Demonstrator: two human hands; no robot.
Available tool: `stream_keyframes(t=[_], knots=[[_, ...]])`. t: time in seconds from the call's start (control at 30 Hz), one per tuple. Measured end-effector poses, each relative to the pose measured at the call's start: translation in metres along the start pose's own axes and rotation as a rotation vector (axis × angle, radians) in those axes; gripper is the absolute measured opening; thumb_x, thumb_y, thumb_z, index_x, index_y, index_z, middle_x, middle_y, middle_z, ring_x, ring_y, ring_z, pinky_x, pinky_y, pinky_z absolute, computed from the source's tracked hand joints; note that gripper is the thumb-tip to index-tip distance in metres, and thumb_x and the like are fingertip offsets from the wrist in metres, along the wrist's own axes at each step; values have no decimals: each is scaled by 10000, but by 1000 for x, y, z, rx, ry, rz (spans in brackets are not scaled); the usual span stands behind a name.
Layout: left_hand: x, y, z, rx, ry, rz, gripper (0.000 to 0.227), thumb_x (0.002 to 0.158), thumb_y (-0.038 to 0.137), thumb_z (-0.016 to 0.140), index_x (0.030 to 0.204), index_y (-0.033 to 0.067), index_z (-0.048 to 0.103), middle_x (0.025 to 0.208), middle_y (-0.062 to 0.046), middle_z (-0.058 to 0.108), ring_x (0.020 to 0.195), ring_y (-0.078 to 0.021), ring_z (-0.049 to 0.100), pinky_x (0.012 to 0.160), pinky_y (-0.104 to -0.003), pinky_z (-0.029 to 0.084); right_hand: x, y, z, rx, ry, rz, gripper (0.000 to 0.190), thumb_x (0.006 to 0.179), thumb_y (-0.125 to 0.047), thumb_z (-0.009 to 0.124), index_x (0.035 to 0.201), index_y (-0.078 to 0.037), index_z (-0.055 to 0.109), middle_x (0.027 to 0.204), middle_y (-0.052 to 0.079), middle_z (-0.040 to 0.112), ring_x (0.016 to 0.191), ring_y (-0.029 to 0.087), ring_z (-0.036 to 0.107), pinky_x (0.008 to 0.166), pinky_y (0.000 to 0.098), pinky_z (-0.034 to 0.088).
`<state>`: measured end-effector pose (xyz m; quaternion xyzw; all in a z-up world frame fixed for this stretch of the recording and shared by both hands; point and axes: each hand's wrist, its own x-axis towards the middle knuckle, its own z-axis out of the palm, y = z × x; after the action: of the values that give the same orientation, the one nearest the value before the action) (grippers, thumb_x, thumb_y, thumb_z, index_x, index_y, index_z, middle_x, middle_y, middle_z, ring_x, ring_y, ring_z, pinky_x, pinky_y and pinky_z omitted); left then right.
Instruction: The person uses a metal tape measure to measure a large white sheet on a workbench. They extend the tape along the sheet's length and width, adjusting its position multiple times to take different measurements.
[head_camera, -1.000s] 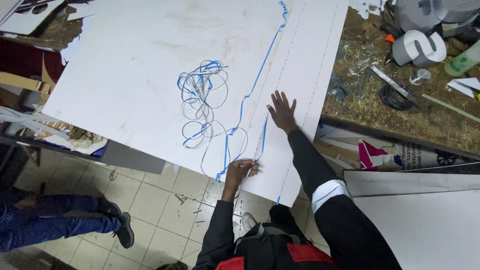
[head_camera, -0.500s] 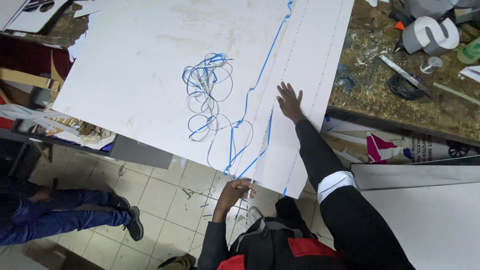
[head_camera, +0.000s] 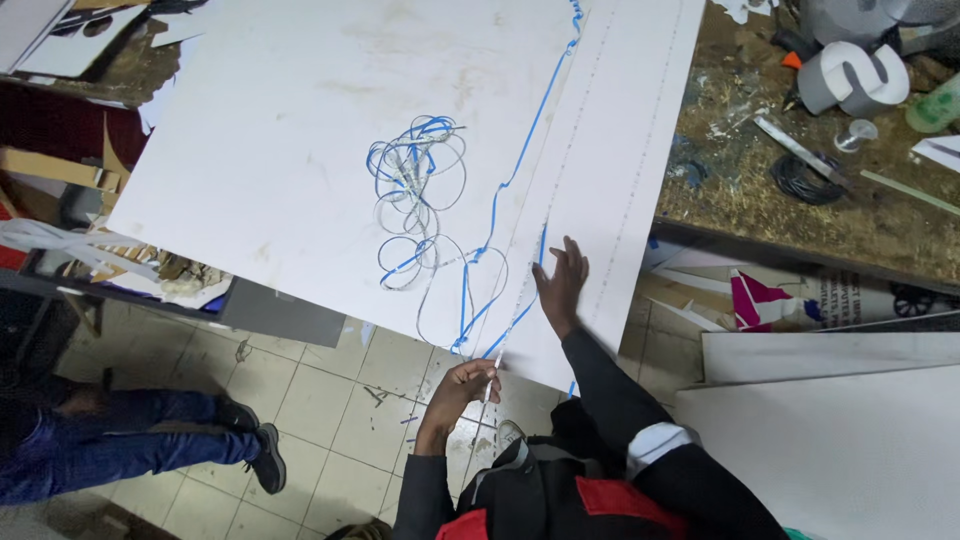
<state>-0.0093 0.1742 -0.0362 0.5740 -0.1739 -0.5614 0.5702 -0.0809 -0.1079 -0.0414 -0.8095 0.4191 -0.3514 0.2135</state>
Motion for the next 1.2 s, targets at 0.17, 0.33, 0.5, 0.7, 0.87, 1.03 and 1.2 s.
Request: stream_keyframes(t=[0.17,0.33,0.5,0.7,0.87,1.03,1.2], knots=[[4,11,7,4,-60,18,241,1115,216,730,1250,53,845,908,-68,854,788,-135,811,771,-289,669,37,-8,-2,-69,19,97,533,1003,-362,886,1440,-195,630,1610,90,493,1552,344,429,1272,616,298],[-5,25,17,4,-62,43,208,1119,195,724,1200,44,842,897,-61,838,779,-114,779,781,-275,645,62,-6,2,-157,-10,155,339,1032,-491,831,1275,-285,715,1228,-33,524,1186,257,542,1026,520,441],[-7,16,17,-16,-83,30,191,1098,173,754,1201,28,825,919,-56,856,812,-118,808,819,-288,652,41,-2,9,-95,-194,282,280,1033,-538,773,896,-295,756,868,-13,732,893,301,772,791,484,574],[-3,5,11,46,-132,-21,152,1108,98,687,1185,15,790,953,-74,873,828,-154,849,796,-247,671,-40,-14,-6,223,-401,526,227,1053,-409,727,1047,-192,791,985,85,821,958,361,786,862,487,576],[0,-2,10,92,-135,-30,166,1121,118,684,1157,2,797,946,-129,882,842,-190,858,819,-277,678,-93,-19,-23,474,-475,563,185,1034,-294,727,981,-131,797,861,81,836,720,223,728,714,373,548],[-14,20,18,226,-113,-10,195,1145,144,700,1092,-14,802,724,-100,738,680,-124,677,709,-262,518,-133,-19,-34,638,-659,583,275,1112,-286,669,1171,-37,770,967,137,844,762,169,715,712,320,538],[0,14,20,568,-43,-59,362,1180,361,632,1385,87,750,1078,-218,837,941,-292,769,826,-457,569,-155,-31,-40,728,-825,552,273,1119,-257,602,1125,-23,744,964,178,817,789,221,798,717,344,615]])
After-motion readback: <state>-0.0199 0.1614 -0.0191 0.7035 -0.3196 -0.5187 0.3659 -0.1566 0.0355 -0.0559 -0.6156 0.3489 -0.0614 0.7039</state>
